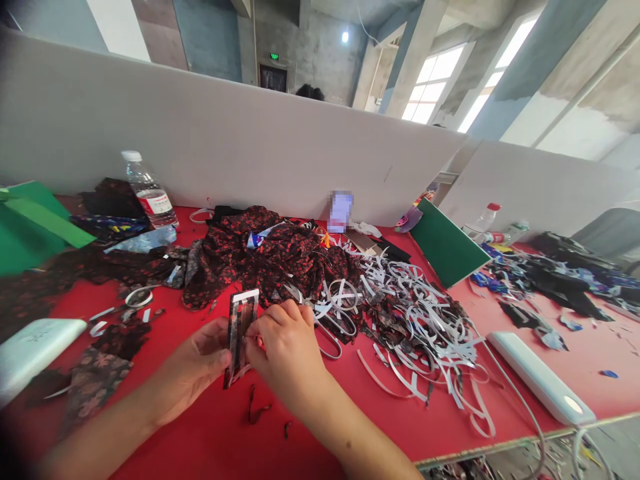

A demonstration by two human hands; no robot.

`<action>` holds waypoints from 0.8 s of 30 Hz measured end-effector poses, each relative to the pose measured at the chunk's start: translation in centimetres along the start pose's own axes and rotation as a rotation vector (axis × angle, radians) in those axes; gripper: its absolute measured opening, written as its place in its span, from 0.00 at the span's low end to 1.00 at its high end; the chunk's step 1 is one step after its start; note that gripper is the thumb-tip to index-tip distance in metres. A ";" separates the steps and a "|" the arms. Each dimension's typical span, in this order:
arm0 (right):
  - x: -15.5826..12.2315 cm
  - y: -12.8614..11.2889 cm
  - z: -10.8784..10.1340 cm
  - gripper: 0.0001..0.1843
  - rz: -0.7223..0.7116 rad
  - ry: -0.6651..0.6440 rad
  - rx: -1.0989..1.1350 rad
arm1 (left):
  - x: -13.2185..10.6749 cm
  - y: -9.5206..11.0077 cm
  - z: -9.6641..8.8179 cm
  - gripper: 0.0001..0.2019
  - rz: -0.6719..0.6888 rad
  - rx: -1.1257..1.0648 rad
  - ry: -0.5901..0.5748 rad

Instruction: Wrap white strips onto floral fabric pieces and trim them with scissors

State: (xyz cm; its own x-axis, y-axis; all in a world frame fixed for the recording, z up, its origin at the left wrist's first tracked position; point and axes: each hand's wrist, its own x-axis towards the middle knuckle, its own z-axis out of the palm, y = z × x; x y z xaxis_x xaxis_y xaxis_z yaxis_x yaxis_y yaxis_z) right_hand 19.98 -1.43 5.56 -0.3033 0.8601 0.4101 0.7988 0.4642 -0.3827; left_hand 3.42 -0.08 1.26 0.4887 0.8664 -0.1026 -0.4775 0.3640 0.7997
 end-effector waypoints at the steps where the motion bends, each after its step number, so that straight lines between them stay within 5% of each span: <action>1: 0.0 0.0 -0.1 0.04 -0.002 -0.008 -0.004 | 0.0 0.0 0.0 0.11 0.003 0.006 -0.005; 24: 0.0 -0.2 -0.3 0.05 -0.011 -0.047 0.011 | -0.2 -0.1 0.3 0.11 0.014 0.069 -0.001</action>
State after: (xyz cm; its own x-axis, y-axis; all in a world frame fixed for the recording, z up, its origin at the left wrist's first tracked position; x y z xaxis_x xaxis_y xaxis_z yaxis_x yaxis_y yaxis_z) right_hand 19.96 -1.62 5.87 -0.3366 0.8637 0.3751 0.7896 0.4759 -0.3873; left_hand 3.59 -0.44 1.38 0.4830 0.8710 -0.0905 -0.4330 0.3273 0.8399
